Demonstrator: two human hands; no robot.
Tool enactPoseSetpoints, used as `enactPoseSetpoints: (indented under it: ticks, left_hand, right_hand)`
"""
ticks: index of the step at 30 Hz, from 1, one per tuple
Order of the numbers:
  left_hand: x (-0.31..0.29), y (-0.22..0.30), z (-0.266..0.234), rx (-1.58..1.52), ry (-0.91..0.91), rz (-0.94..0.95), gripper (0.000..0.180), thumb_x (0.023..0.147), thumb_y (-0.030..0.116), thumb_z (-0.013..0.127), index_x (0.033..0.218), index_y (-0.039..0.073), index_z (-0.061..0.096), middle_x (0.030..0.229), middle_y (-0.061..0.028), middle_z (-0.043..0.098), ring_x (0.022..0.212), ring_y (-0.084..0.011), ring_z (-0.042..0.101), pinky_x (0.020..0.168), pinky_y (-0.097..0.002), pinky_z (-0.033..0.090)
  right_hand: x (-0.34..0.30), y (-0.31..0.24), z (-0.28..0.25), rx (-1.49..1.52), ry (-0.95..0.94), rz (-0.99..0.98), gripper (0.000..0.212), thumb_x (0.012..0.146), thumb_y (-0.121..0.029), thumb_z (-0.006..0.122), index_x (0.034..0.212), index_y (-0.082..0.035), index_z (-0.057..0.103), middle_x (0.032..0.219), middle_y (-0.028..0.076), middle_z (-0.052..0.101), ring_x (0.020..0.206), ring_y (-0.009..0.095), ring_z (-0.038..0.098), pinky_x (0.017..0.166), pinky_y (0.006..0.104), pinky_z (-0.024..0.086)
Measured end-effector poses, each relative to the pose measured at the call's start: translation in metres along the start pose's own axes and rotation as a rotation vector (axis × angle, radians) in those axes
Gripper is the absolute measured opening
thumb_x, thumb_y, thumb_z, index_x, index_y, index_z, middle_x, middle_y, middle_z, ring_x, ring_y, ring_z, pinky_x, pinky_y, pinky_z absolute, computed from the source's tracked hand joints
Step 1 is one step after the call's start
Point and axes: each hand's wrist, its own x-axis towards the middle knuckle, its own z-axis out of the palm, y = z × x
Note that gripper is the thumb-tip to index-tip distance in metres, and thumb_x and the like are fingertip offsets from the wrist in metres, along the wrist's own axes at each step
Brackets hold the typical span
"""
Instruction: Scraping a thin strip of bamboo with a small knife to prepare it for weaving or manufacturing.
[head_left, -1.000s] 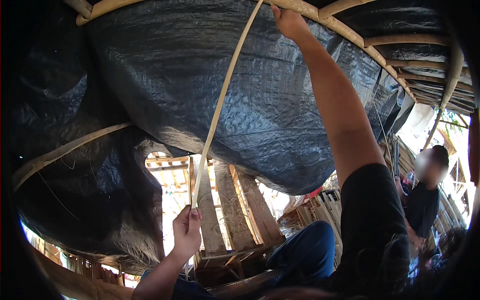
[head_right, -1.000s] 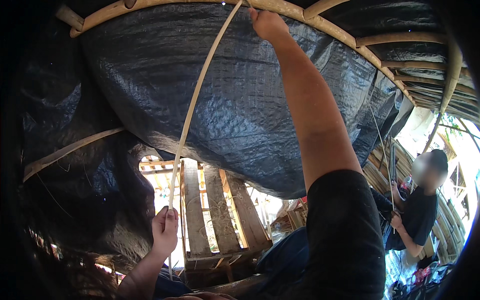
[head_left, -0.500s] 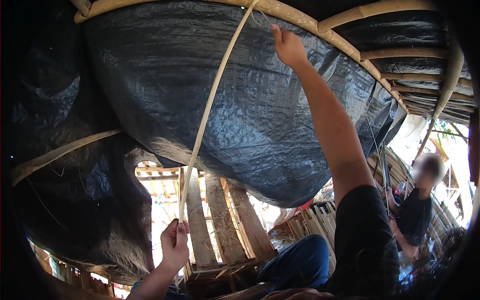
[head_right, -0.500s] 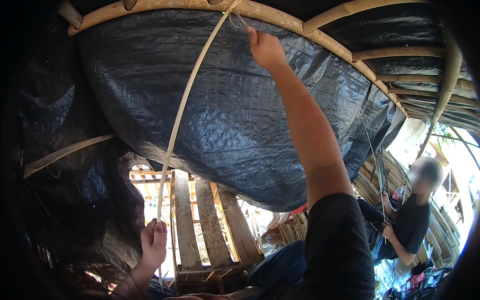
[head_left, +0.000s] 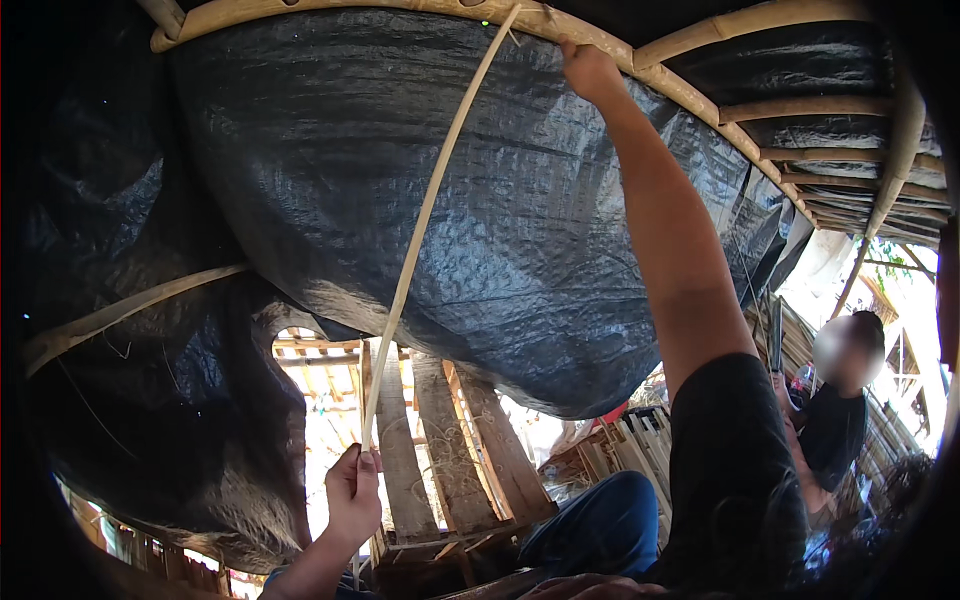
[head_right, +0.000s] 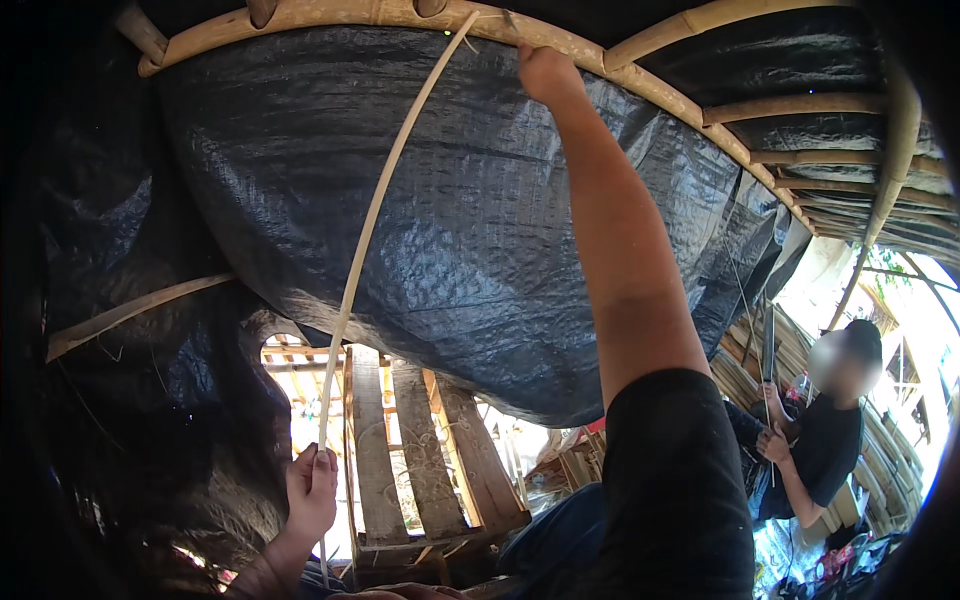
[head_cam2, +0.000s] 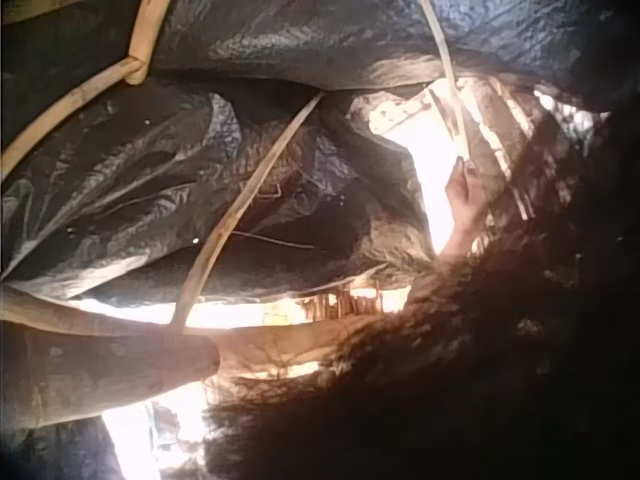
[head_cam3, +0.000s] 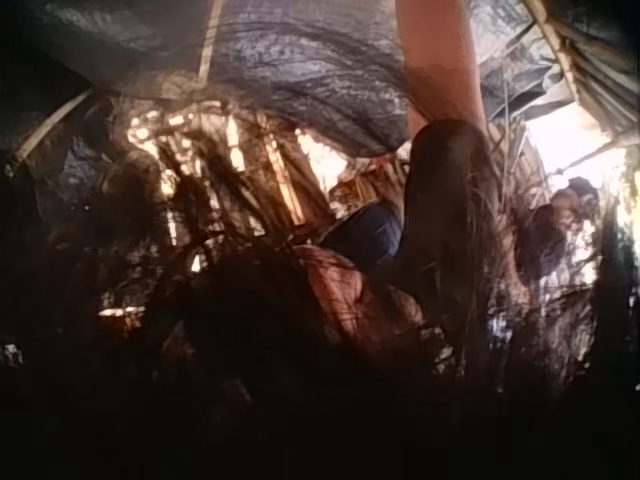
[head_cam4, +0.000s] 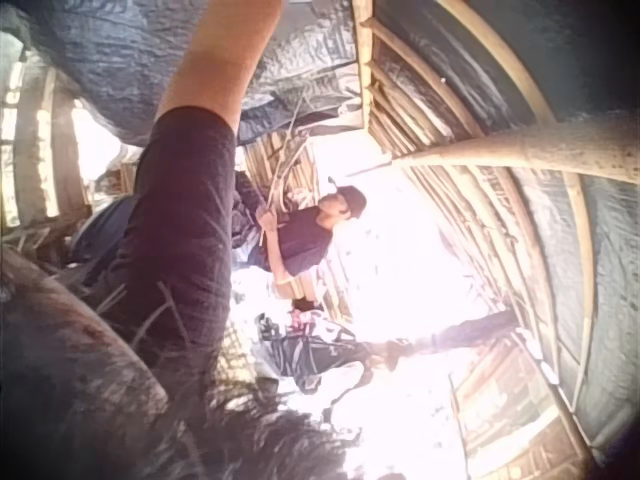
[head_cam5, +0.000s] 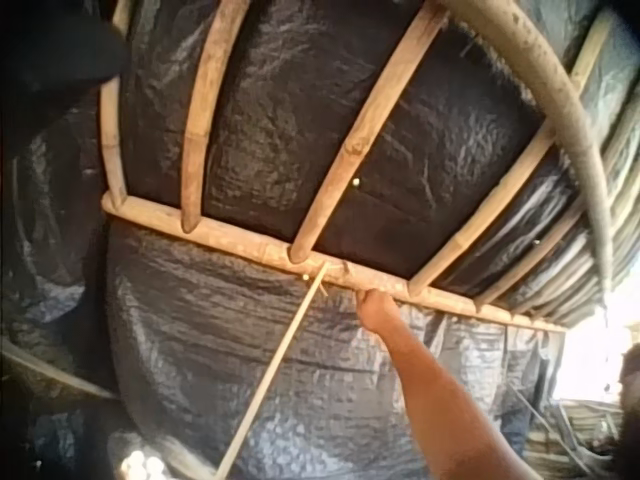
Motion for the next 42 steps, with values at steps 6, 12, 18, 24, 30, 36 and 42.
enactPoseSetpoints:
  ticks: [6, 12, 18, 24, 30, 36, 42]
  left_hand:
    - [-0.002, 0.004, -0.007, 0.047, -0.011, -0.076, 0.027, 0.102, 0.017, 0.040, 0.081, 0.004, 0.050, 0.071, 0.0042, 0.045, 0.063, -0.0027, 0.035, 0.056, -0.0224, 0.030]
    - [0.002, 0.006, -0.001, 0.019, -0.038, -0.045, 0.029, 0.103, 0.021, 0.040, 0.079, 0.006, 0.049, 0.065, 0.0064, 0.040, 0.059, -0.0011, 0.031, 0.052, -0.0221, 0.026]
    - [0.001, 0.013, -0.007, -0.075, -0.093, -0.131, 0.029, 0.102, 0.025, 0.042, 0.085, 0.006, 0.056, 0.062, 0.0071, 0.042, 0.052, -0.0014, 0.031, 0.046, -0.0222, 0.024]
    - [-0.006, 0.000, 0.027, -0.066, -0.165, -0.134, 0.019, 0.102, 0.019, 0.041, 0.105, 0.007, 0.056, 0.066, 0.0039, 0.044, 0.055, -0.0036, 0.036, 0.049, -0.0207, 0.030]
    - [-0.016, 0.029, 0.072, 0.077, -0.249, -0.030, 0.022, 0.103, 0.019, 0.042, 0.108, 0.003, 0.056, 0.068, 0.0045, 0.040, 0.061, -0.0026, 0.036, 0.054, -0.0195, 0.032]
    - [-0.035, 0.099, 0.147, -0.086, -0.445, 0.018, 0.021, 0.104, 0.016, 0.035, 0.116, 0.003, 0.047, 0.068, 0.0032, 0.036, 0.054, -0.0042, 0.030, 0.049, -0.0201, 0.028]
    - [-0.061, 0.139, 0.098, -0.171, -0.366, -0.473, 0.020, 0.103, 0.022, 0.037, 0.105, 0.006, 0.049, 0.064, 0.0038, 0.033, 0.049, -0.0053, 0.029, 0.042, -0.0214, 0.024]
  right_hand:
    - [-0.049, -0.069, -0.029, 0.249, 0.075, 0.014, 0.062, 0.098, -0.049, 0.031, 0.103, 0.002, 0.065, 0.104, 0.029, 0.064, 0.103, 0.047, 0.058, 0.091, 0.0510, 0.046]
    - [-0.040, -0.023, -0.019, 0.132, 0.042, 0.274, 0.064, 0.098, -0.052, 0.029, 0.099, 0.001, 0.066, 0.096, 0.031, 0.063, 0.096, 0.047, 0.059, 0.085, 0.0539, 0.046]
    - [-0.235, -0.067, -0.016, 0.523, -0.204, 0.344, 0.058, 0.099, -0.046, 0.037, 0.087, 0.004, 0.061, 0.083, 0.029, 0.061, 0.085, 0.048, 0.059, 0.073, 0.0500, 0.046]
    - [-0.532, -0.010, 0.082, 0.343, -0.404, 0.421, 0.055, 0.098, -0.045, 0.038, 0.087, 0.002, 0.063, 0.086, 0.030, 0.061, 0.089, 0.048, 0.059, 0.073, 0.0514, 0.045]
    - [-0.478, -0.043, 0.058, 0.661, -0.287, 0.642, 0.049, 0.100, -0.041, 0.038, 0.084, 0.001, 0.058, 0.073, 0.027, 0.058, 0.077, 0.049, 0.057, 0.062, 0.0499, 0.043]
    - [-0.495, -0.030, 0.061, 0.579, -0.240, 0.649, 0.045, 0.100, -0.039, 0.038, 0.086, -0.001, 0.057, 0.073, 0.026, 0.059, 0.074, 0.048, 0.057, 0.060, 0.0514, 0.042]
    - [-0.516, 0.002, 0.057, 0.428, -0.322, 0.724, 0.046, 0.099, -0.042, 0.038, 0.088, -0.002, 0.059, 0.080, 0.027, 0.063, 0.078, 0.049, 0.059, 0.066, 0.0562, 0.044]
